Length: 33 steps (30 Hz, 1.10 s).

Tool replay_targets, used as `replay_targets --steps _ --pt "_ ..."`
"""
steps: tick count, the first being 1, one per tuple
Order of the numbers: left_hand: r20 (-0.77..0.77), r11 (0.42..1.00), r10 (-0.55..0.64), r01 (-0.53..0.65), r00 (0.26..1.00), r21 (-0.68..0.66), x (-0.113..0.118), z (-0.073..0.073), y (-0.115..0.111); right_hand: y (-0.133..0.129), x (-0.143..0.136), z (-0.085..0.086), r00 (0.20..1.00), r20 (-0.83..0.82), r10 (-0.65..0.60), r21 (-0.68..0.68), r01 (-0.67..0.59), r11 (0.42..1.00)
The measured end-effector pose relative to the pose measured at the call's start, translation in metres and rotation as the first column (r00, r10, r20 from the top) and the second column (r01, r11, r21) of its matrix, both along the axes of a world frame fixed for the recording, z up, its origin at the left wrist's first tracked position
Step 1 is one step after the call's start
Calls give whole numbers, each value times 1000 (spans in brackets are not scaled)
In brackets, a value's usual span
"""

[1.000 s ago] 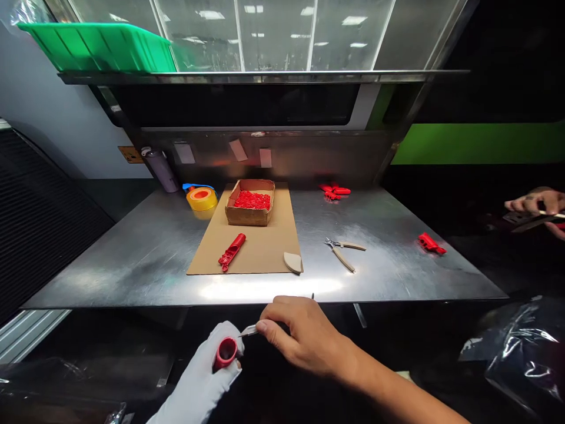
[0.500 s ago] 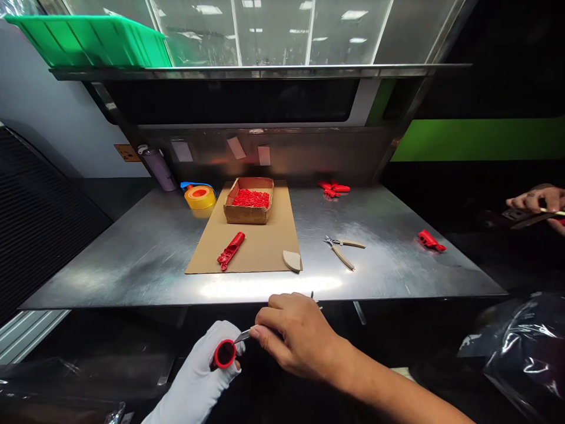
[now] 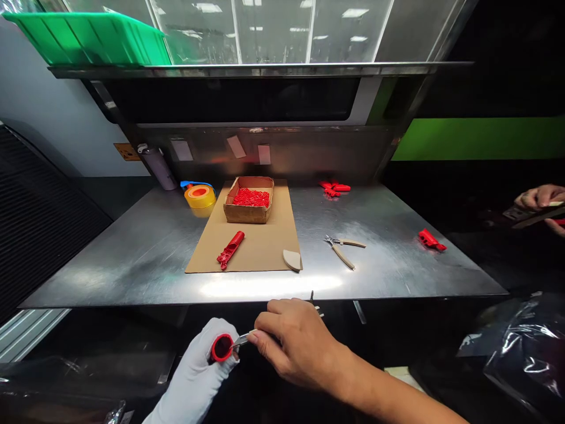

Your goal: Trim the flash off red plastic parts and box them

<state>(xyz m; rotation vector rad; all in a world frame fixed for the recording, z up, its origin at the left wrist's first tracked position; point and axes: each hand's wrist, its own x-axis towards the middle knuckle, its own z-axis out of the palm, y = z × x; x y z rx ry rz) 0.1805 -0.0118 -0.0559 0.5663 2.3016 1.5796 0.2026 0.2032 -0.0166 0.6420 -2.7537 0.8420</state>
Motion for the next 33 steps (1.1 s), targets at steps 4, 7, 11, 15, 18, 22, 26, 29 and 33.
replay_targets --steps 4,7,11,15,18,22,26,29,33 --pt "-9 999 8 -8 1000 32 -1 -1 1 -3 2 1 998 66 7 -22 -5 1000" --pt "-22 997 25 -23 999 71 -2 -4 0 -4 2 1 986 134 95 -107 -81 991" --pt "25 994 60 -62 998 95 -3 -6 -1 -4 1 2 981 160 110 -282 -62 957" --pt "114 987 86 -100 990 129 -3 -4 4 -14 -1 -1 990 120 69 -418 -13 908" --pt "202 981 71 -105 977 165 -3 1 11 -26 -3 -8 987 60 149 -506 -98 857" --pt "263 978 45 -96 964 188 -4 7 16 -29 -10 -14 944 158 288 -762 -69 644" --pt "405 899 31 -203 914 388 -6 12 15 -19 -21 -23 952 249 179 -820 109 562" --pt "446 784 44 -307 894 540 -10 19 17 -16 -23 -36 957 261 123 -735 114 669" --pt "571 591 33 -477 820 650 -16 27 27 -27 -18 -54 872 367 324 -744 66 664"
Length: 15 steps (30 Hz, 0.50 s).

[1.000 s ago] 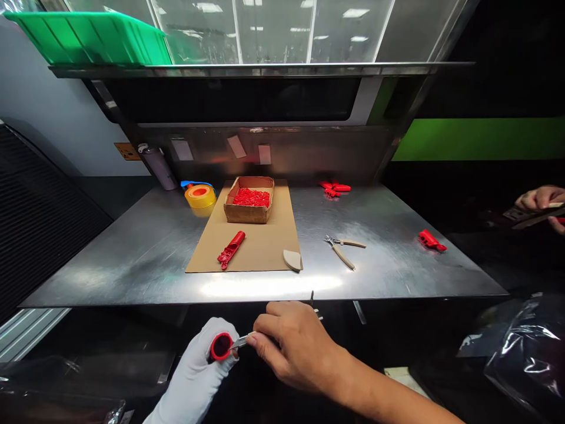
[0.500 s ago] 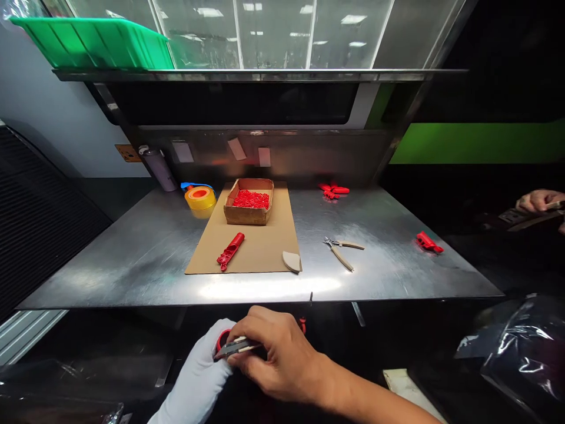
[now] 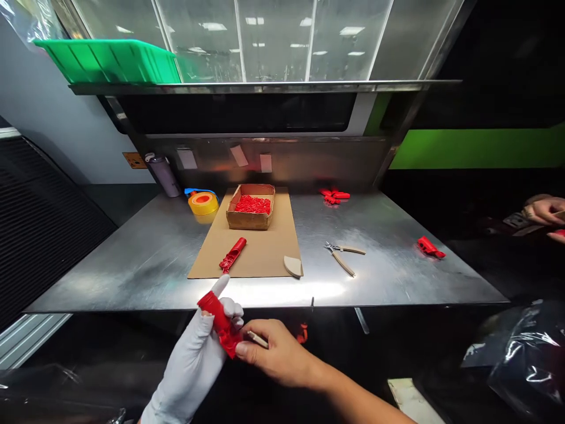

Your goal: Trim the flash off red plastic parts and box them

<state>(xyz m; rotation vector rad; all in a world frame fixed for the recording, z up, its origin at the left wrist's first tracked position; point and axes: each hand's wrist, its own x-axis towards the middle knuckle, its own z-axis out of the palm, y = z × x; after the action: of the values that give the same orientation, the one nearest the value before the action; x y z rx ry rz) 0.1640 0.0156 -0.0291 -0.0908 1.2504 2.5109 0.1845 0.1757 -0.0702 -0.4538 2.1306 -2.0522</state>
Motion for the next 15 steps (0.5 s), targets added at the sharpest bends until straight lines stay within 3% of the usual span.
replay_targets --steps 3,6,8,10,12,14,15 --pt "96 999 38 -41 995 31 -5 -3 7 -9 5 -2 997 14 -71 6 71 997" --pt "97 989 134 -128 986 -67 -10 -12 8 -10 8 7 960 -127 -251 225 274 935" --pt "88 977 189 -178 978 -115 -14 -16 8 -4 6 18 950 -228 -212 356 284 890" --pt "149 983 168 -153 974 -105 -17 -16 7 10 -2 29 952 -278 -132 471 254 845" --pt "227 996 81 -74 971 -40 -19 -12 7 30 -16 38 938 -311 -154 624 324 711" --pt "261 997 -32 12 965 75 -21 -9 7 53 -34 41 898 -353 -265 750 440 494" --pt "261 988 -82 45 962 147 -21 -8 7 64 -44 39 879 -362 -311 776 469 423"
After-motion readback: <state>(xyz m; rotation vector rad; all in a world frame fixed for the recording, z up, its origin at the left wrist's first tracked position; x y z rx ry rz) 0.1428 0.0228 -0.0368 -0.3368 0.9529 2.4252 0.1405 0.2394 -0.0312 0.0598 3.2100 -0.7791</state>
